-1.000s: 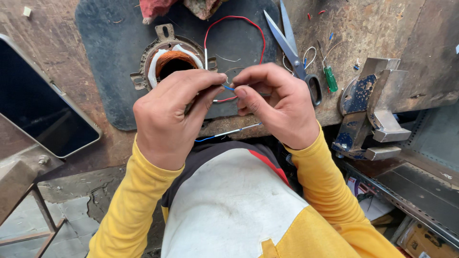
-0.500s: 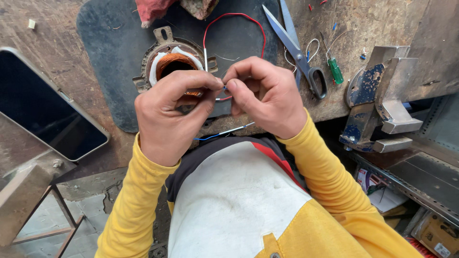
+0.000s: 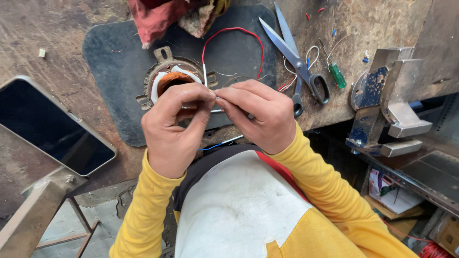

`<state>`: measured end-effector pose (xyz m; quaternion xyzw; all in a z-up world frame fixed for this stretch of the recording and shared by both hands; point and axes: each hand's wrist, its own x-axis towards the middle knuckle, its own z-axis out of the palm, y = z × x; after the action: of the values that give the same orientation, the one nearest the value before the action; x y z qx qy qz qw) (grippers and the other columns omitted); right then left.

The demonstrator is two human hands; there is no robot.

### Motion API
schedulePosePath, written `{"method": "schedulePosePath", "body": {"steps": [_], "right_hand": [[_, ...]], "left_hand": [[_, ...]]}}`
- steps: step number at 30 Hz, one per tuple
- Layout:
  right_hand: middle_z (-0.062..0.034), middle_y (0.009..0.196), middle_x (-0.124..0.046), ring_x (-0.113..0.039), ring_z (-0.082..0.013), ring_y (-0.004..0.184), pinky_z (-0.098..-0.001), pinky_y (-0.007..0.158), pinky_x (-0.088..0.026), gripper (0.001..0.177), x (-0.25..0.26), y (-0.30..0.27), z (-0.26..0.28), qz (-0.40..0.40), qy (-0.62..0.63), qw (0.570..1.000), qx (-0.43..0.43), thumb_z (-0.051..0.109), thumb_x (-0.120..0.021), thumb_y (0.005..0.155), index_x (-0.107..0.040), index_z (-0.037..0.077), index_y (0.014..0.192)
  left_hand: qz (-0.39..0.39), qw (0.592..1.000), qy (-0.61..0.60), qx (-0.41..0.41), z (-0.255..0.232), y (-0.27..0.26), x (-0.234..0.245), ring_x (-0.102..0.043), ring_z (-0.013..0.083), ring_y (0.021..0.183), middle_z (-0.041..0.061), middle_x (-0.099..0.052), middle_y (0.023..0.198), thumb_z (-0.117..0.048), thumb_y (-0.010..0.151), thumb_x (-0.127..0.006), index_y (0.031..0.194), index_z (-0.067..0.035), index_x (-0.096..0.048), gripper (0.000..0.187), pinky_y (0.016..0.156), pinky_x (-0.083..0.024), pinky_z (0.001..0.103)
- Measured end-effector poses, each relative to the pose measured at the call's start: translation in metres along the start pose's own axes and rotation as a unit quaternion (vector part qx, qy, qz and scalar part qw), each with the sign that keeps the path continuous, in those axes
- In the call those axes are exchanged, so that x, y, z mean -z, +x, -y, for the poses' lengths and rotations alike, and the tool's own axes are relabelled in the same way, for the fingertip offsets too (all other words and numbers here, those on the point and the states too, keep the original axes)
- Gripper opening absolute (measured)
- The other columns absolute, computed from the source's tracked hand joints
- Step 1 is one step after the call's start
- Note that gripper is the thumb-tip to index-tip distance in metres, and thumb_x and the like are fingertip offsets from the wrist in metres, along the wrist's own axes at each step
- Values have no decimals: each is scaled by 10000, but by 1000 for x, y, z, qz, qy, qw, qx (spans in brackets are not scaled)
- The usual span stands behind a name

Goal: The person strips the insulation from red and blue wires using scissors and twists the exposed ends. They then connect these wires to a copper-wound stator component and secure the connections by wrapping them with white thread.

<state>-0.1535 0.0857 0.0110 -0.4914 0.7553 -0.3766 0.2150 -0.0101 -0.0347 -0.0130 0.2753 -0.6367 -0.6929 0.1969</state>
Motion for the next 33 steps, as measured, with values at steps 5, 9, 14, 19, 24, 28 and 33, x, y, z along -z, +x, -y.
{"method": "schedulePosePath", "body": {"steps": [5,9,14,19,24,28,33], "right_hand": [[-97,1036,-728,-729,-190,943,-275,826,-564,316,33,-27,-28,122,48,987,-89,48,-788,931,-679,9,1225],[-96,1030,-743,-735,-137,934,-262,839,-562,340,54,-57,-50,184,108,961,-177,98,-775,901,-671,-7,1208],[-105,1005,-765,-729,-141,939,-281,870,-598,224,35,-103,-60,31,330,853,-404,76,-693,1000,-717,-46,1187],[-128,1019,-759,-728,-194,932,-330,875,-611,224,21,-110,-40,-30,440,795,-416,20,-679,992,-699,-69,1197],[-119,1251,-698,-669,-171,1130,-317,996,-552,415,23,-104,-27,67,509,761,-396,-16,-685,894,-637,23,1304],[-190,1263,-694,-656,-214,1166,-355,1028,-533,267,14,-107,-34,139,458,805,-350,-41,-661,982,-676,-93,1243],[-163,1136,-706,-705,-237,1027,-416,919,-598,168,9,-78,-46,72,541,738,-397,81,-602,1029,-603,-35,1152]], "left_hand": [[23,999,13,26,0,-3,6,-694,96,983,55,-663,1149,111,1097,-683,1177,14,-626,138,865,-616,216],[8,996,-15,86,-15,6,3,-692,97,932,67,-636,1163,94,1067,-669,1221,-3,-603,194,804,-616,214],[-24,972,230,37,-45,-15,-18,-690,152,844,177,-592,1238,50,949,-752,1232,0,-602,324,678,-569,238],[165,951,186,183,-33,-60,-53,-761,217,742,133,-715,1190,-277,871,-791,1254,-61,-676,454,628,-573,333],[95,960,222,139,-17,-83,-60,-731,310,817,118,-757,956,-200,911,-742,1044,-83,-746,178,683,-566,374],[67,960,254,93,-14,-90,-66,-712,335,840,136,-737,950,-184,934,-719,1049,-42,-707,182,699,-556,402],[33,949,292,113,-15,-98,-68,-706,323,777,116,-745,909,-188,898,-726,1047,-76,-737,187,638,-543,413]]}}
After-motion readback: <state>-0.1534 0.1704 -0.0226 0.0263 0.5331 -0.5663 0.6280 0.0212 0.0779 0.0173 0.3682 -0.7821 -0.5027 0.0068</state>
